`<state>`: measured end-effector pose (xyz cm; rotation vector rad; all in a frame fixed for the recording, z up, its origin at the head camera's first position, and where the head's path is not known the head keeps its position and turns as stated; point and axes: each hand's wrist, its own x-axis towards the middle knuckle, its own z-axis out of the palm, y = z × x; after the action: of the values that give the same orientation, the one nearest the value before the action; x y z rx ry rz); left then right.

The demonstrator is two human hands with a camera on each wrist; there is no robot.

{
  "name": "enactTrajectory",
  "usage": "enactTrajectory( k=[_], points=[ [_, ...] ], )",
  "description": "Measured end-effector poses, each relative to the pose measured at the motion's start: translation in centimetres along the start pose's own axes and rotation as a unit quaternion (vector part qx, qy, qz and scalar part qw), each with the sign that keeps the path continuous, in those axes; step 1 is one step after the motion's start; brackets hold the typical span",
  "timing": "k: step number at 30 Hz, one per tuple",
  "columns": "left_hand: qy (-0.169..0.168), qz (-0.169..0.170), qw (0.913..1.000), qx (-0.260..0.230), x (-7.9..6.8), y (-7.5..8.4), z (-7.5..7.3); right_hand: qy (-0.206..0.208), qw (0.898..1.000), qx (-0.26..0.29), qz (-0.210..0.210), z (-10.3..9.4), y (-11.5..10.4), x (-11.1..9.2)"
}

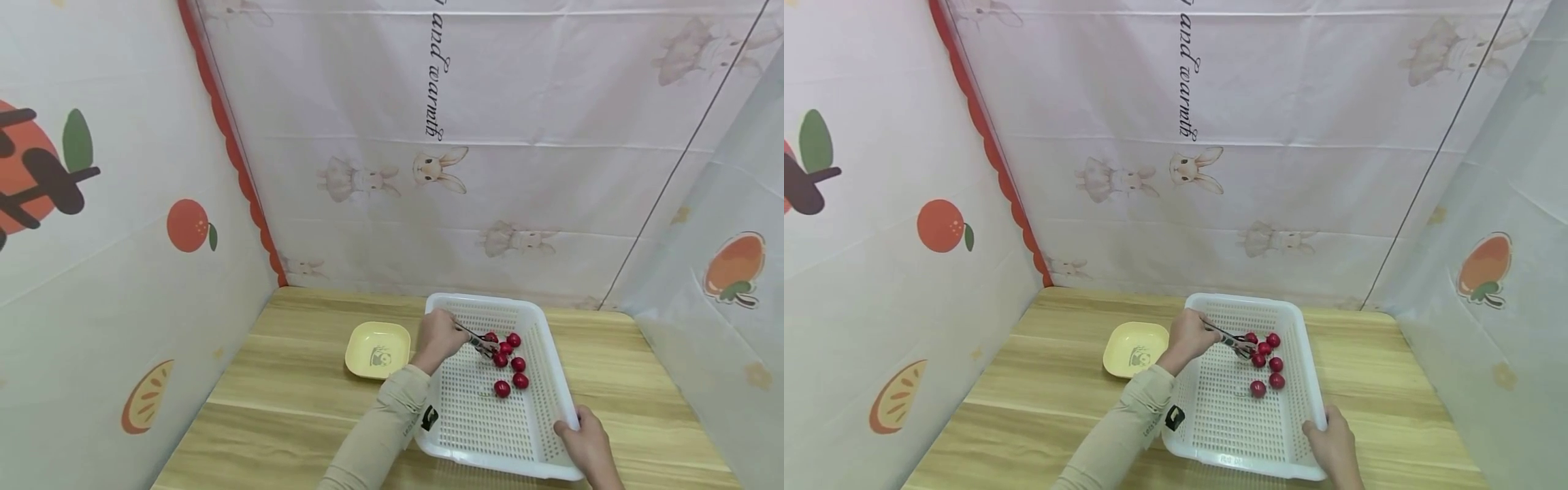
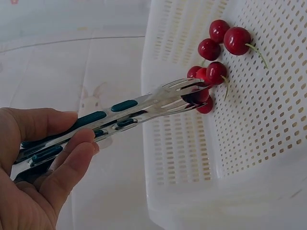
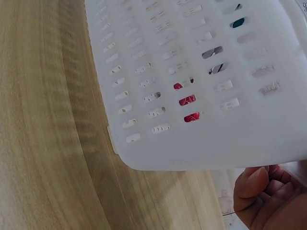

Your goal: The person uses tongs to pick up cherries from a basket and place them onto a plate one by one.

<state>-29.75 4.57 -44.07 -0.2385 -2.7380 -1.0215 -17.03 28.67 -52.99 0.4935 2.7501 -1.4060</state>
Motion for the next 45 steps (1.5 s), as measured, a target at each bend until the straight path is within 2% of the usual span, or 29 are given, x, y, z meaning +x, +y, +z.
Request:
enactTrajectory(
  k=[15,19,25,30,35,40,45],
  points=[
    [-0.007,-0.035,0.9979,-0.054,-1.4,0.2,-2.8,0.0,1.0,0.002,-0.011,-0.2,0.2,-0.1],
    [-0.006,-0.035,0.9969,-0.071,-1.8,0.0,-3.5,0.002,1.0,0.0,-0.012,-0.2,0.1,0.0],
    [0.016,-0.028,0.996,-0.083,-2.4,-0.7,-4.2,0.0,1.0,0.001,-0.011,-0.1,0.1,0.0],
    [0.02,-0.031,0.9931,-0.111,-2.8,-1.2,-4.7,0.002,1.0,-0.005,-0.01,-0.2,0.1,-0.1],
    [0.044,-0.024,0.9933,-0.104,-2.7,-1.9,-5.6,0.004,1.0,-0.004,-0.015,0.0,0.0,0.1],
    [0.059,-0.028,0.9892,-0.131,-2.9,-2.6,-6.7,0.001,1.0,-0.001,-0.011,0.1,-0.1,0.1],
    [0.074,-0.015,0.9846,-0.157,-3.7,-3.5,-7.7,-0.005,1.0,0.002,-0.006,0.1,0.0,-0.1]
  ],
)
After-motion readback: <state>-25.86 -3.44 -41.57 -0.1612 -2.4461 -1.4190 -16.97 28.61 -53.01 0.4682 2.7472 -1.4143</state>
